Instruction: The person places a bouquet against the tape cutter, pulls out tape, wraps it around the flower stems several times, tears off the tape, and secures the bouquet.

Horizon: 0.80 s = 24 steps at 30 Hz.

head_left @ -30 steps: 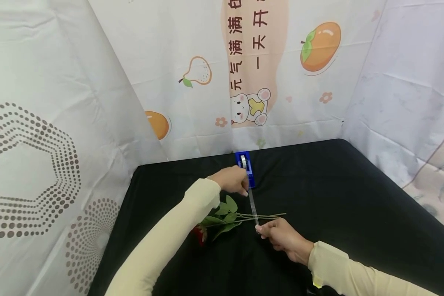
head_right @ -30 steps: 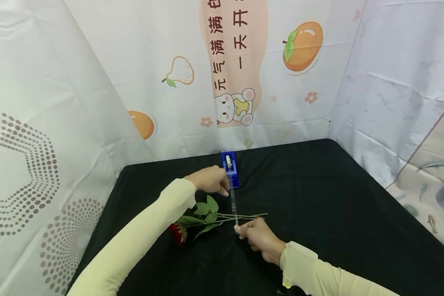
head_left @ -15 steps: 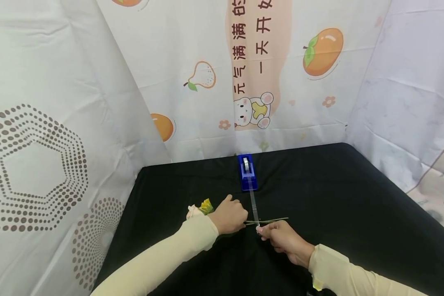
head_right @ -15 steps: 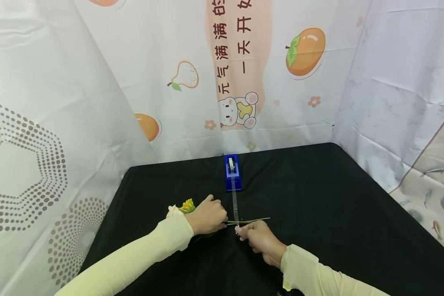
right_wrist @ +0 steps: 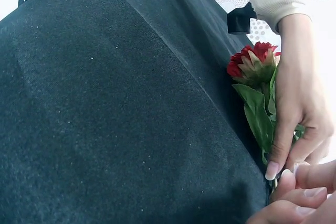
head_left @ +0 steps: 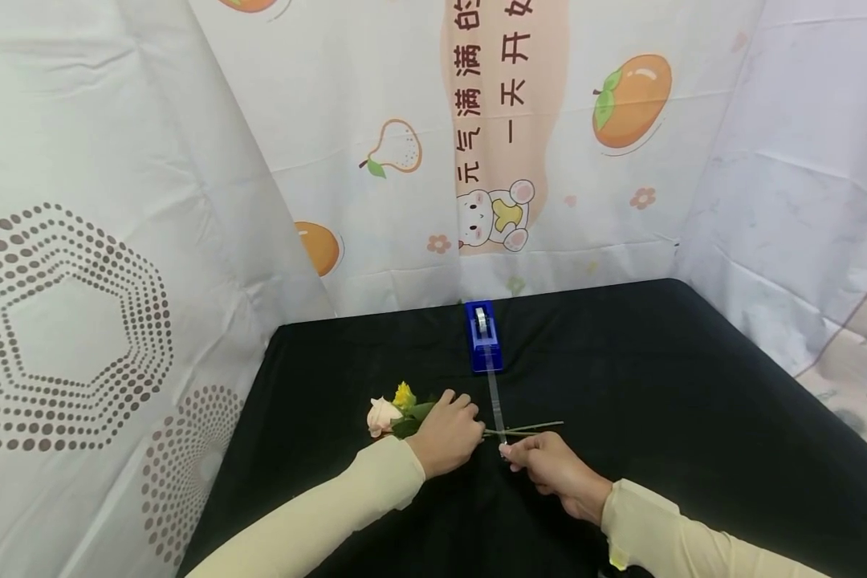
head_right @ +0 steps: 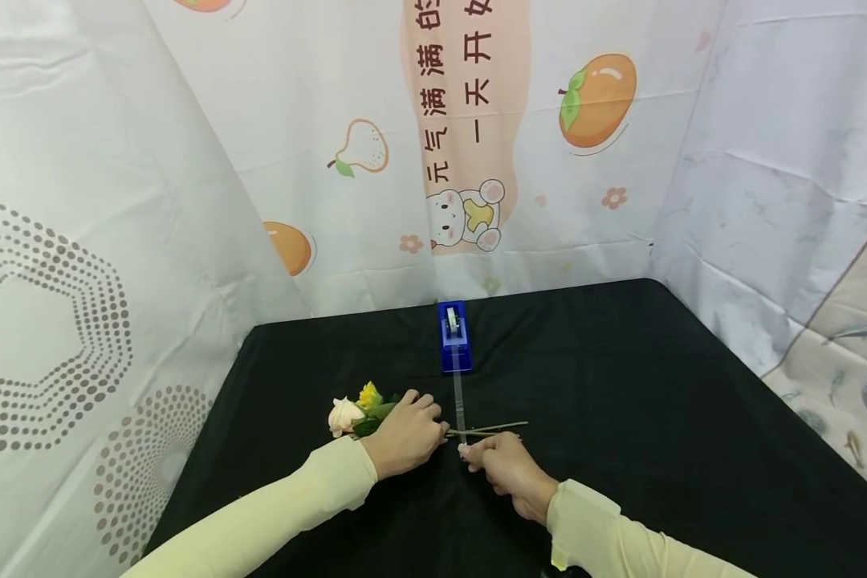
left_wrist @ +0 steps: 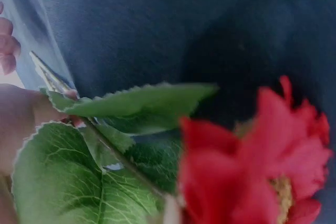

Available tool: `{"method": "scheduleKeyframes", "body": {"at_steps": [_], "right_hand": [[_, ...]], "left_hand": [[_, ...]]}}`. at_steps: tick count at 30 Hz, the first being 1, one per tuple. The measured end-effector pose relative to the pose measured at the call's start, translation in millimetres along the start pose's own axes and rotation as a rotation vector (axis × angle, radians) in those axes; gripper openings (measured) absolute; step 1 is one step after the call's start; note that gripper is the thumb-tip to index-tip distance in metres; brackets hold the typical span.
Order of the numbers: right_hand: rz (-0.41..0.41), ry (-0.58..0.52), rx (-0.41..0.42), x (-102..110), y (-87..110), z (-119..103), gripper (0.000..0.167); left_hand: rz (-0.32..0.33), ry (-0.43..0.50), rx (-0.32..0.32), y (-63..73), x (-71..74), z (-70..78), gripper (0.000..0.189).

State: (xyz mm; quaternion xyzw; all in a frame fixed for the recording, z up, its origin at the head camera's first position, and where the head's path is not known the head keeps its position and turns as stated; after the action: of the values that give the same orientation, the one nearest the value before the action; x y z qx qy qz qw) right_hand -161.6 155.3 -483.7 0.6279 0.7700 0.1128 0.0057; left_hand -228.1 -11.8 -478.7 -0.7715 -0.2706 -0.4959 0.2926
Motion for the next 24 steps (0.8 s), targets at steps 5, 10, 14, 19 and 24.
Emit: {"method": "scheduleKeyframes", "body": {"at_steps": [5,10,14,19,24], "right_hand": [[0.012,0.006,-0.015,-2.0,1.1,-0.6,0.028],[0.025,0.005,-0.019,-4.9,2.7,-1.8,0.027],[0.016,-0.003,-0.007,-6.1,3.6,-1.8,0.027],[-0.003,-0.024,0.012,-8.9,2.7,-1.8,0.027],[-0.003,-0.046,0.022,-10.1,2.6,-1.4,0.027]], "left_hand": [[-0.088,0.1,0.02,-2.6,-1.0,-1.1,0.017],[-0.037,0.033,-0.005,-2.4,-1.7,1.5,0.021],[0.024,-0.048,-0.058,-1.2,-1.9,5.9,0.024],[0.033,-0.056,-0.066,-2.1,0.3,5.3,0.024],[-0.036,0.11,-0.001,-4.1,7.6,2.2,0.018]]}}
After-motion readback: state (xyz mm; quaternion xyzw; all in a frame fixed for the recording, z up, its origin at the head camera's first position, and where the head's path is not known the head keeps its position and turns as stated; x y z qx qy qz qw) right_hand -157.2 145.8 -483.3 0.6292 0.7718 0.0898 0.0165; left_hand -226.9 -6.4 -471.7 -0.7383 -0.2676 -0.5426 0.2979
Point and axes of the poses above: each hand's wrist, its own y-axis away from the middle knuckle, its own x-axis out of the back of the hand, z = x × y, the point moved 3 cm from there along -y, towards the middle knuckle, and after that the axes turned 14 degrees about x, right-handed, at the moved point
